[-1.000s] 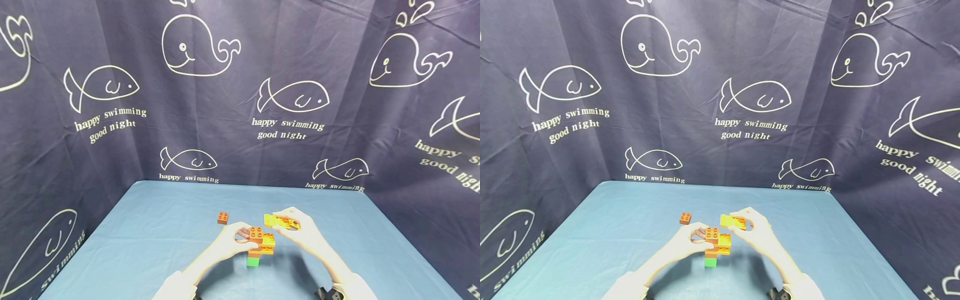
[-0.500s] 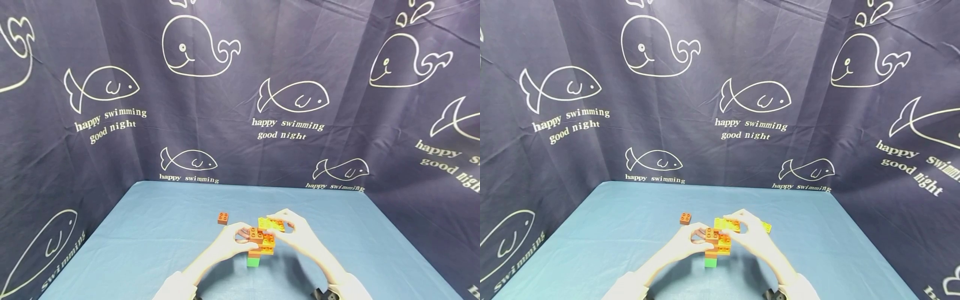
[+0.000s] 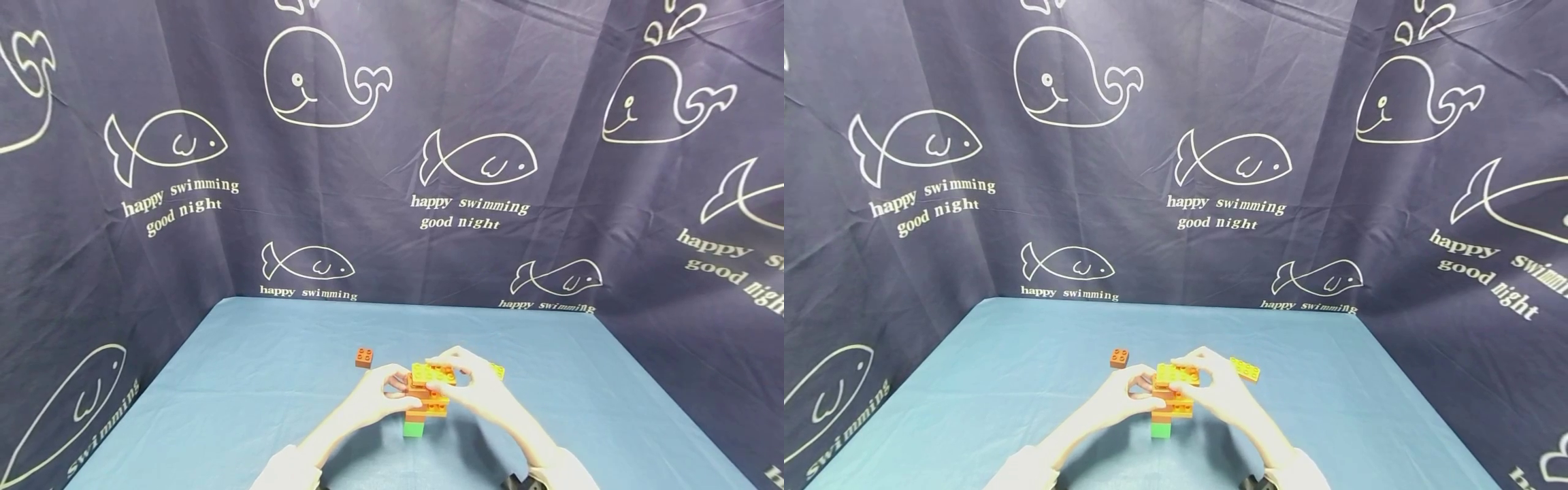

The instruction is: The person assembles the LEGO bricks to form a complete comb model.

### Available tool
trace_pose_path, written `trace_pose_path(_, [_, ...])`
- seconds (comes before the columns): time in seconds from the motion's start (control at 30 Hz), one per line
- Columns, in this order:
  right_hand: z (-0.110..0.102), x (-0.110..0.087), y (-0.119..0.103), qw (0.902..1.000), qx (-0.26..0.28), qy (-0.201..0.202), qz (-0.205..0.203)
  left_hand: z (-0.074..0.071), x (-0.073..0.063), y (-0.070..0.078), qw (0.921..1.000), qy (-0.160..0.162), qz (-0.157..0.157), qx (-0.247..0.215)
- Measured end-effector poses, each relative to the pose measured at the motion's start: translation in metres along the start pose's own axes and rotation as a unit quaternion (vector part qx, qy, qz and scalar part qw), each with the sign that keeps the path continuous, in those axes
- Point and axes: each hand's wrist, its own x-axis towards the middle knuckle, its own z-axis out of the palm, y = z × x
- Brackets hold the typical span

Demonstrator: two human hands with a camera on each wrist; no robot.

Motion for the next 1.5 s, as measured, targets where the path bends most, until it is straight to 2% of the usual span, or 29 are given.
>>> trace_pose_path(0.43, [0.002, 0.002, 0.001, 0.9993, -0.022, -0.027, -0.007, 0.001, 0.002, -0.003, 0.9999, -0.002, 0.003, -0.011])
trace_pose_path(0.63, [0.002, 0.004, 0.001, 0.9986, -0.021, -0.046, -0.018, 0.001, 0.0, -0.001, 1.0, 0.003, -0.002, 0.003])
trace_pose_path(0.7, [0.002, 0.004, 0.0, 0.9984, -0.016, -0.052, -0.016, 0.001, -0.001, 0.005, 0.9999, 0.006, -0.005, 0.008])
trace_pose_path(0.87, [0.0, 0.005, 0.001, 0.9978, -0.013, -0.064, 0.003, -0.003, -0.007, 0.029, 0.9999, 0.007, -0.005, 0.005])
trace_pose_path(0.93, [0.0, 0.005, 0.002, 0.9976, -0.012, -0.067, 0.009, -0.004, -0.008, 0.033, 1.0, 0.007, -0.001, 0.002])
trace_pose_path(1.0, [0.001, 0.006, 0.003, 0.9974, -0.012, -0.071, 0.01, -0.003, -0.007, 0.029, 1.0, 0.008, -0.002, 0.004])
trace_pose_path(1.17, [-0.002, 0.007, 0.004, 0.9962, -0.009, -0.086, 0.012, 0.001, 0.0, 0.004, 1.0, 0.006, -0.006, 0.0])
trace_pose_path(1.23, [-0.002, 0.009, 0.003, 0.9955, -0.005, -0.093, 0.017, 0.001, 0.001, -0.001, 0.9999, 0.005, -0.006, -0.007])
trace_pose_path(1.5, [-0.006, 0.011, -0.007, 0.9944, 0.02, -0.101, 0.021, 0.0, 0.001, -0.001, 0.9999, 0.004, -0.001, -0.011])
